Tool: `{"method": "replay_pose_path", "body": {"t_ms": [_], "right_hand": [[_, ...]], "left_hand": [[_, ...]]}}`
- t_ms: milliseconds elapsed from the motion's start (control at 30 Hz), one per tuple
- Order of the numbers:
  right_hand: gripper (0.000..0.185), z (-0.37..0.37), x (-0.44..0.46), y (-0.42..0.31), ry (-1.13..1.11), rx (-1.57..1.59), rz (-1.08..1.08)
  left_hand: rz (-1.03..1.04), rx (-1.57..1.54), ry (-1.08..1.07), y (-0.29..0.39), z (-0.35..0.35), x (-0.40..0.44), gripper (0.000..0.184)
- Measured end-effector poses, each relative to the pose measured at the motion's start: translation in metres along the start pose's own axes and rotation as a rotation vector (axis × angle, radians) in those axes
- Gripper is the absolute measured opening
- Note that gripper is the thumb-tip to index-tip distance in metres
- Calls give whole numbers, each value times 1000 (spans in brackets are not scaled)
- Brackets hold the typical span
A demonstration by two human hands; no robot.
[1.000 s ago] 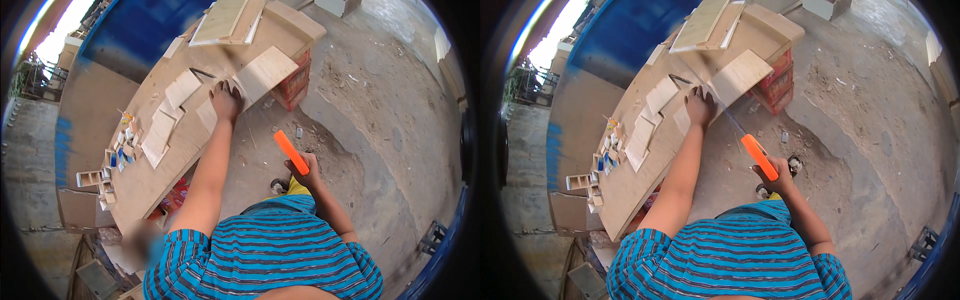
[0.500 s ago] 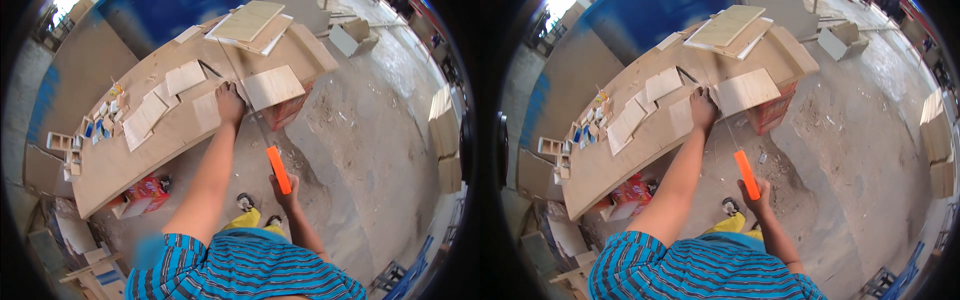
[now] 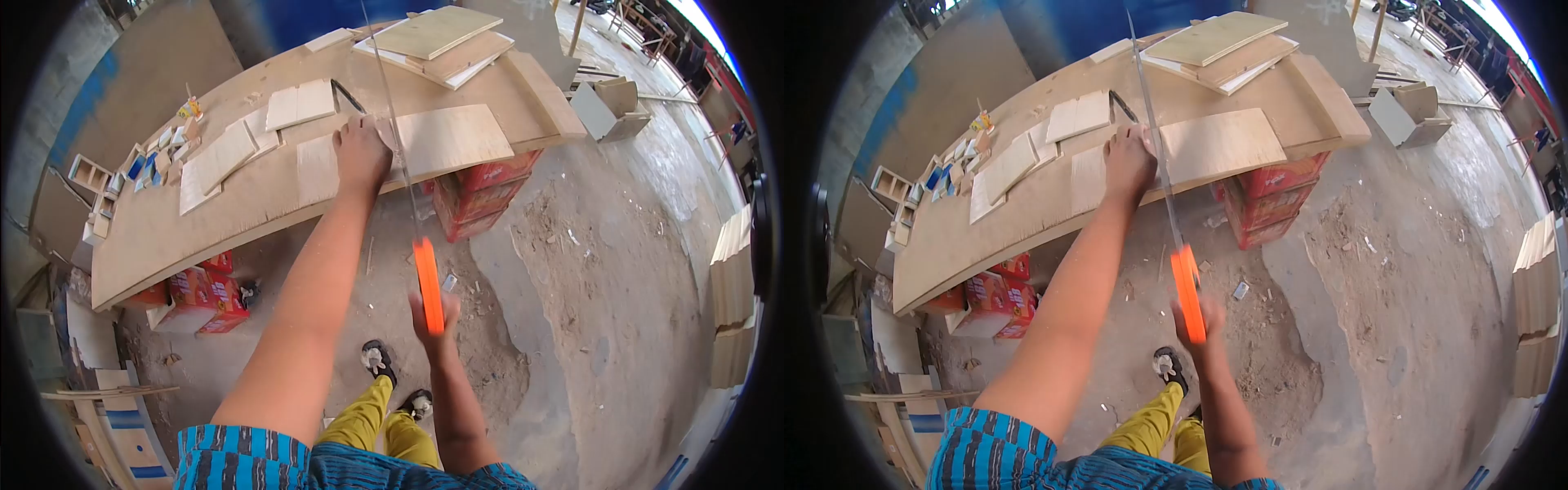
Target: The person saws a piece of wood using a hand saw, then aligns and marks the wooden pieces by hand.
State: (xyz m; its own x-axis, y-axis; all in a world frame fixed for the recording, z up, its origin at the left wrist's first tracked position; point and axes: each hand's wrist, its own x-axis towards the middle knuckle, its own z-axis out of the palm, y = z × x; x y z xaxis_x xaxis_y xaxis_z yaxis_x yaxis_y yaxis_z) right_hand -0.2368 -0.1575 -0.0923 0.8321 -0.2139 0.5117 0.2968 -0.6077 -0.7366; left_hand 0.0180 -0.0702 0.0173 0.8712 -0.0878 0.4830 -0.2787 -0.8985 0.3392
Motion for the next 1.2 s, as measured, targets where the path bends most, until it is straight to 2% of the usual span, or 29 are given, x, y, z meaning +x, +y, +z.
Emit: {"method": "replay_pose_path", "body": {"t_ms": [33, 67, 133, 200, 300, 533, 633, 733, 833, 900, 933, 1033, 1100, 1200], "right_hand": [[18, -1, -41, 7, 0, -229, -35], [19, -5, -88, 11, 32, -214, -40], [21, -39, -136, -10, 23, -12, 91], [23, -68, -142, -27, -9, 113, 234], [25, -102, -126, -43, -56, 22, 248], [25, -138, -96, -77, -56, 72, 313], [25, -139, -80, -107, 40, 20, 354], [24, -145, -74, -118, 67, 27, 358], [24, -142, -45, -128, -39, 50, 500], [22, -106, -30, -117, -163, -11, 243], [20, -95, -37, -114, -186, -4, 203], [20, -90, -37, -113, -125, -26, 216], [21, -82, -29, -91, -36, 50, 316], [22, -59, 25, -77, -11, 53, 261]], "left_hand": [[7, 11, 12, 1, 3, 0, 28], [8, 24, 23, -2, 7, -1, 27], [21, 68, 72, -4, 8, 0, 27], [35, 60, 39, -7, 6, 1, 27], [54, 39, 46, -6, 7, 1, 26], [85, 38, 133, -10, 11, 1, 24], [86, 58, 138, -10, 13, 2, 24], [30, 68, 79, -8, 8, 5, 24], [31, 90, 14, -5, 2, 4, 25], [36, 29, -2, -1, -1, -1, 26], [38, 6, 6, -2, -5, 0, 28], [55, 2, 29, -3, -4, -1, 29], [64, -22, 3, -2, 0, -4, 29], [74, -10, -4, -3, -4, -8, 29]]}}
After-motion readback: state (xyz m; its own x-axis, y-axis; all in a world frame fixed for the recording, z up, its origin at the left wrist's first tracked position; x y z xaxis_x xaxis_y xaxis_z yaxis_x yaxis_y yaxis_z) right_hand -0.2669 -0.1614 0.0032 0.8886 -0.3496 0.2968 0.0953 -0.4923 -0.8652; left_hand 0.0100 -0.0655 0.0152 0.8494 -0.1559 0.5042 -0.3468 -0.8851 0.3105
